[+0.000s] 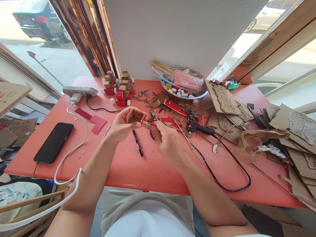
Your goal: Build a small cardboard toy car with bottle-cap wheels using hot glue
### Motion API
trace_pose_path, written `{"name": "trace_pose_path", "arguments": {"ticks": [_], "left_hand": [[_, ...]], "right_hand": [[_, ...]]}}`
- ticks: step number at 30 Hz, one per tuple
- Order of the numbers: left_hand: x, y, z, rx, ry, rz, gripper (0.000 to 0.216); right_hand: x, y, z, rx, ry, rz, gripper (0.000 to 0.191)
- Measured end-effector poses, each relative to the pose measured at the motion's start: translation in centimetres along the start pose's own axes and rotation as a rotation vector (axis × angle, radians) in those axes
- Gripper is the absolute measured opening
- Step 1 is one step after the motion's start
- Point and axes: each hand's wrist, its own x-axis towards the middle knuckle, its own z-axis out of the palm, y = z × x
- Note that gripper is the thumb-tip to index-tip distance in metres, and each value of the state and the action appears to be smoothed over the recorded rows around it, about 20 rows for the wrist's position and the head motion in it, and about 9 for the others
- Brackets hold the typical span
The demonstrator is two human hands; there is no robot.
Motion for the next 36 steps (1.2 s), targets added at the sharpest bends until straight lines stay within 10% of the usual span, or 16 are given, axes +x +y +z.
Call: {"name": "trace_pose_path", "arguments": {"ticks": [13,24,36], "left_hand": [[-0.1,0.8,0.1,0.058,-0.042,-0.048,0.05],[-0.1,1.0,-0.1,0.1,-0.082,-0.042,0.043],[-0.3,1.1,0.5,0.104,-0.179,-0.106,0.043]], "right_hand": [[-0.1,0.2,0.1,-0.015,-0.002,-0.015,0.024],[1.0,0.4,0.0,0.476,-0.159,0.045,0.045],[0.0,0.5,1.0,0.052,-0.056,-0.065,0.029]]}}
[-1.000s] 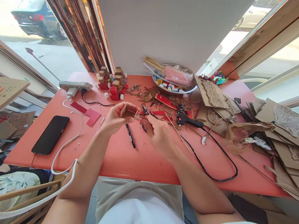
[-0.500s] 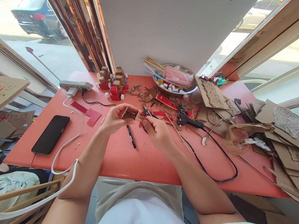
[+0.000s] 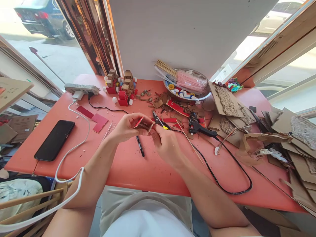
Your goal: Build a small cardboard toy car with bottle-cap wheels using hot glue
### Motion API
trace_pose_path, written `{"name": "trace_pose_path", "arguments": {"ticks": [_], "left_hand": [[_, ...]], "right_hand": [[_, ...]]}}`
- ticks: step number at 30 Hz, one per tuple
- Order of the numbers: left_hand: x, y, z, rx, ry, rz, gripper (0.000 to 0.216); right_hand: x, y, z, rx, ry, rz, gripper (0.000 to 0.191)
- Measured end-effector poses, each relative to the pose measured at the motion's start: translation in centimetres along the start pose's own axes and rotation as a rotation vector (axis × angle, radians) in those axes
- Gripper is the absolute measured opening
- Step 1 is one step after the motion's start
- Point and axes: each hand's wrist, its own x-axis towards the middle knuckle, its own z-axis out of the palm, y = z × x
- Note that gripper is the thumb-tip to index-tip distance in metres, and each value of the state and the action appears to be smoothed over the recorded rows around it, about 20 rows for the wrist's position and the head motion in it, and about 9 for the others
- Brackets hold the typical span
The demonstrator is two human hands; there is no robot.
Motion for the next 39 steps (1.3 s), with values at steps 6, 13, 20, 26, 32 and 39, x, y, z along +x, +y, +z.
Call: {"name": "trace_pose_path", "arguments": {"ticks": [6,13,20,26,32,39], "left_hand": [[0.1,-0.5,0.3,-0.107,-0.011,0.03,0.047],[0.1,-0.8,0.0,-0.091,-0.026,0.053,0.05],[0.1,-0.9,0.0,-0.078,0.014,0.035,0.051],[0.2,-0.9,-0.1,-0.097,0.14,0.09,0.058],[0.1,-0.7,0.0,-0.099,0.075,0.09,0.051],[0.1,-0.7,-0.3,-0.089,0.069,0.072,0.053]], "right_hand": [[0.0,-0.2,-0.4,0.04,0.027,0.008,0.031],[-0.2,-0.1,-0.3,-0.04,0.066,0.015,0.025],[-0.4,-0.5,-0.9,-0.091,-0.027,-0.001,0.012],[-0.8,-0.8,-1.2,-0.354,0.025,-0.088,0.019],[-1.0,-1.0,-0.8,-0.469,0.04,-0.154,0.028],[-0.9,-1.2,-1.1,-0.477,-0.042,-0.117,0.03]]}}
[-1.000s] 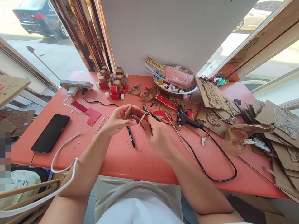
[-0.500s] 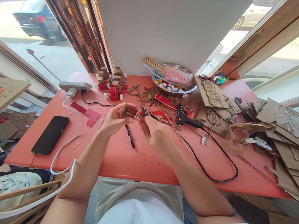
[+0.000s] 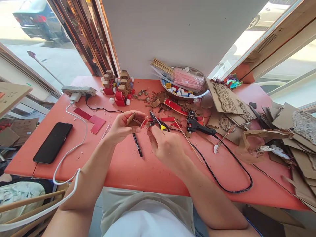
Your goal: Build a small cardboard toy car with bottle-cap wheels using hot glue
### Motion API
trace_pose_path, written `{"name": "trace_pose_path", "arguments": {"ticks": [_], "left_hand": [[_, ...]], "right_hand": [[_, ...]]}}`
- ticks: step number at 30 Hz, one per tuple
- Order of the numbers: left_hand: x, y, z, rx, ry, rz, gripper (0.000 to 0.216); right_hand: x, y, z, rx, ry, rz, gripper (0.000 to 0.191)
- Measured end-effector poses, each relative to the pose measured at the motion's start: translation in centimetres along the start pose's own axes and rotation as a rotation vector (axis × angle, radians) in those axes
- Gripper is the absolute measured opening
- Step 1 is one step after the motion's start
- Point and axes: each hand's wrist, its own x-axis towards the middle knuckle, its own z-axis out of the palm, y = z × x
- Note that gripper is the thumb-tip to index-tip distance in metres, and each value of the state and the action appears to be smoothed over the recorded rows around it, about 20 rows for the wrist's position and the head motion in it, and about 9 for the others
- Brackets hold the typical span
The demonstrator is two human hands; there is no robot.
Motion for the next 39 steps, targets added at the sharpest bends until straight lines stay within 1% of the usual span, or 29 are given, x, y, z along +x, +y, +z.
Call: {"name": "trace_pose_path", "arguments": {"ticks": [4,8,13,16,18,21,23,26,28,32,35,39], "left_hand": [[-0.1,0.1,0.0,0.016,0.005,-0.021,0.053],[-0.1,0.3,0.4,0.01,-0.018,-0.068,0.05],[-0.1,0.4,0.8,0.003,-0.018,-0.096,0.05],[-0.1,0.3,1.0,0.018,-0.022,-0.108,0.052],[-0.1,0.2,1.0,0.016,-0.024,-0.107,0.051],[-0.1,0.0,1.0,0.013,-0.037,-0.094,0.051],[-0.1,-0.1,0.9,0.003,-0.029,-0.063,0.054],[-0.1,-0.3,0.6,-0.028,0.032,0.008,0.06],[-0.1,-0.4,0.4,-0.036,0.058,0.034,0.058],[0.0,-0.4,0.4,-0.011,0.073,0.054,0.054],[0.0,-0.4,0.6,-0.005,0.104,0.064,0.053],[0.1,-0.5,0.9,-0.011,0.068,0.023,0.053]], "right_hand": [[0.2,-0.1,-0.2,0.015,-0.068,0.019,0.028],[0.4,0.0,-0.2,0.038,-0.131,0.023,0.025],[0.4,0.2,-0.2,0.032,-0.096,0.0,0.024],[0.5,0.1,-0.3,0.026,-0.112,0.009,0.02],[0.6,0.1,-0.4,0.036,-0.117,0.014,0.021],[0.7,0.3,-0.6,0.085,-0.1,0.024,0.023],[0.7,0.7,-0.6,0.125,-0.068,0.048,0.026],[0.8,1.6,-0.7,0.158,0.008,0.079,0.028],[0.8,2.1,-0.7,0.187,0.047,0.068,0.026],[0.9,2.8,-1.2,0.311,0.046,0.042,0.023],[1.0,3.1,-1.6,0.408,0.051,0.043,0.026],[1.2,3.2,-1.6,0.434,0.065,0.035,0.027]]}}
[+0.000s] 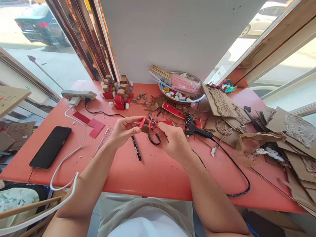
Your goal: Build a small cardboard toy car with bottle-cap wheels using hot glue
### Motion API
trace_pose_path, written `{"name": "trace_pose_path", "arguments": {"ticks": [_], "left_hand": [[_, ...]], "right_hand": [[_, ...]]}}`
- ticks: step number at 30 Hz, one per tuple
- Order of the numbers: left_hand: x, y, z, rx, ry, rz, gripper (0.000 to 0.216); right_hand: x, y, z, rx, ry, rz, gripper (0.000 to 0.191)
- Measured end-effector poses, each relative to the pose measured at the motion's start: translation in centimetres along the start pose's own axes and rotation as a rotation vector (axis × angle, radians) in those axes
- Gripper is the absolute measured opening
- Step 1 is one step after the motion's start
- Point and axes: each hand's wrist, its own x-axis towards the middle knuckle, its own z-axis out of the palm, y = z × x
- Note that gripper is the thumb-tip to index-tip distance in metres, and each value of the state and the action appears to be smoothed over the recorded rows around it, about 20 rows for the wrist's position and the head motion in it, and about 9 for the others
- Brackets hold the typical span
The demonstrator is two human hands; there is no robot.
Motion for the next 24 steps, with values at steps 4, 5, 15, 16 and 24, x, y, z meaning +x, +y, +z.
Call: {"name": "trace_pose_path", "arguments": {"ticks": [4,5,15,16,24], "left_hand": [[-0.1,-0.1,0.1,-0.011,-0.004,0.01,0.053],[-0.1,-0.2,0.2,-0.021,0.003,0.019,0.054],[-0.3,-0.5,1.3,-0.016,0.049,-0.039,0.046],[-0.3,-0.4,1.3,-0.01,0.048,-0.043,0.046],[-0.4,0.6,1.6,0.098,0.011,-0.065,0.046]], "right_hand": [[0.0,-0.1,0.5,-0.03,0.014,-0.001,0.027],[-0.1,-0.1,0.6,-0.037,0.018,-0.009,0.027],[-0.3,0.0,1.3,-0.108,-0.026,-0.035,0.027],[-0.4,0.0,1.5,-0.135,-0.033,-0.033,0.027],[-0.4,-0.4,2.0,-0.275,-0.101,-0.017,0.026]]}}
